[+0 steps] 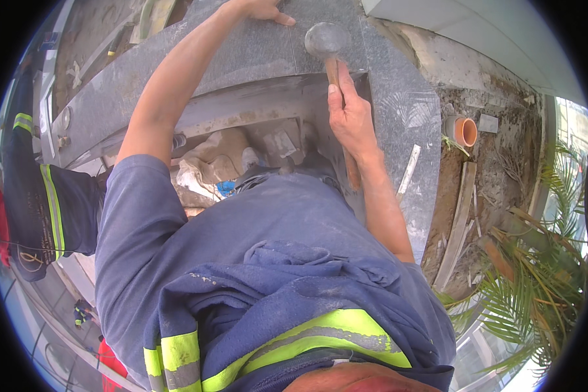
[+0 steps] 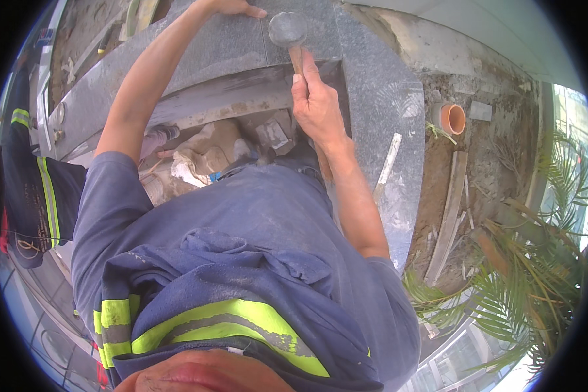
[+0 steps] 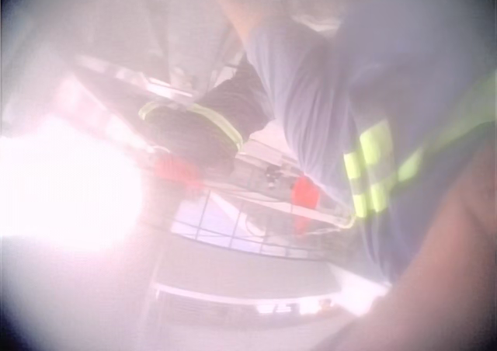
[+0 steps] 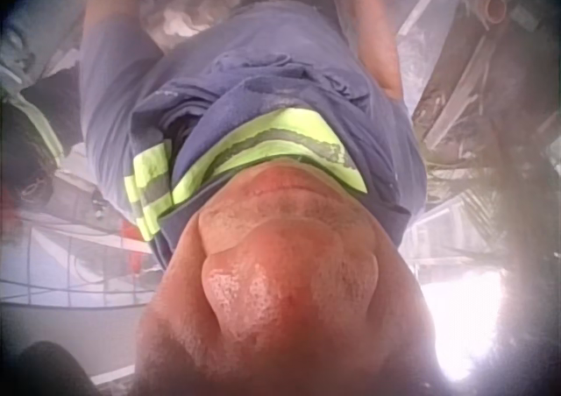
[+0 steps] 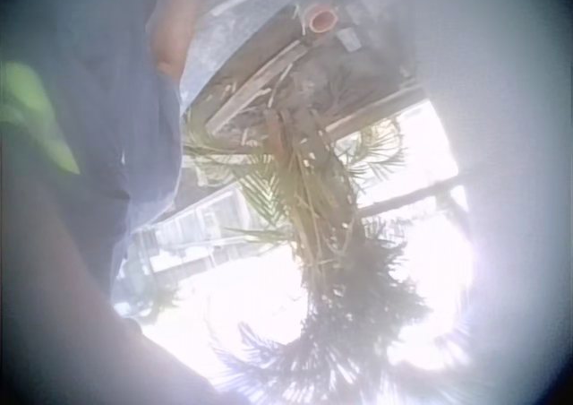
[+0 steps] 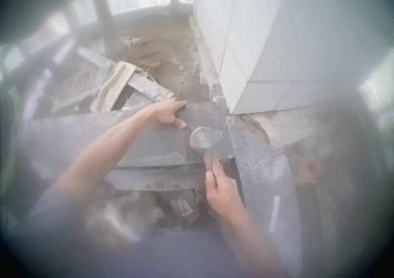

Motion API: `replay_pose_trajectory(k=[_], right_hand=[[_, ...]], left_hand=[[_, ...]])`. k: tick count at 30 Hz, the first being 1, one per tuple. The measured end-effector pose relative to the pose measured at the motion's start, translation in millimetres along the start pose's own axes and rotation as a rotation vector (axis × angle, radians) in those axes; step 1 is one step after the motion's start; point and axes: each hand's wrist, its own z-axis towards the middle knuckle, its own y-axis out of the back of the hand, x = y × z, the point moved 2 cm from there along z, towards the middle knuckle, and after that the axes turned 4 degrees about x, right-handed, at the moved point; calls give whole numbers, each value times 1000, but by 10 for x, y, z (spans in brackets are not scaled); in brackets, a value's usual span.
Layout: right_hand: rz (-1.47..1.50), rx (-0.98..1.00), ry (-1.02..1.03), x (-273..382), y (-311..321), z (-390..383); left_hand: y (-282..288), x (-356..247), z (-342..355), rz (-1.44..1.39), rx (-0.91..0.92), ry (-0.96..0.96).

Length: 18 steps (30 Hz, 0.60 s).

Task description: The person uses an angle grinder to cut and shape a large stone tile, then positions it on a curved stone structure. They tap the tile with a rubber mallet to seat it and use a chisel to adjust the fit. The person repeats cutting and fitting steps to align the tile with adjacent pieces.

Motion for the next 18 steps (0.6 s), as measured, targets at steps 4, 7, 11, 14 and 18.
replay_pose_trajectory(k=[4,7,11,14,18], right_hand=[[-19,34,8,-226,-73,16],[4,35,32,-163,-54,-17],[94,-4,61,-80,-80,-46],[7,77,-22,-181,-175,-10],[208,135,-106,-160,-200,-47]], left_hand=[[7,-5,-26,56,-39,14],[-3,-4,-9,68,-43,11],[19,-36,-35,43,-4,33],[20,-12,-18,65,-12,20],[-40,-121,17,175,-82,-110]])
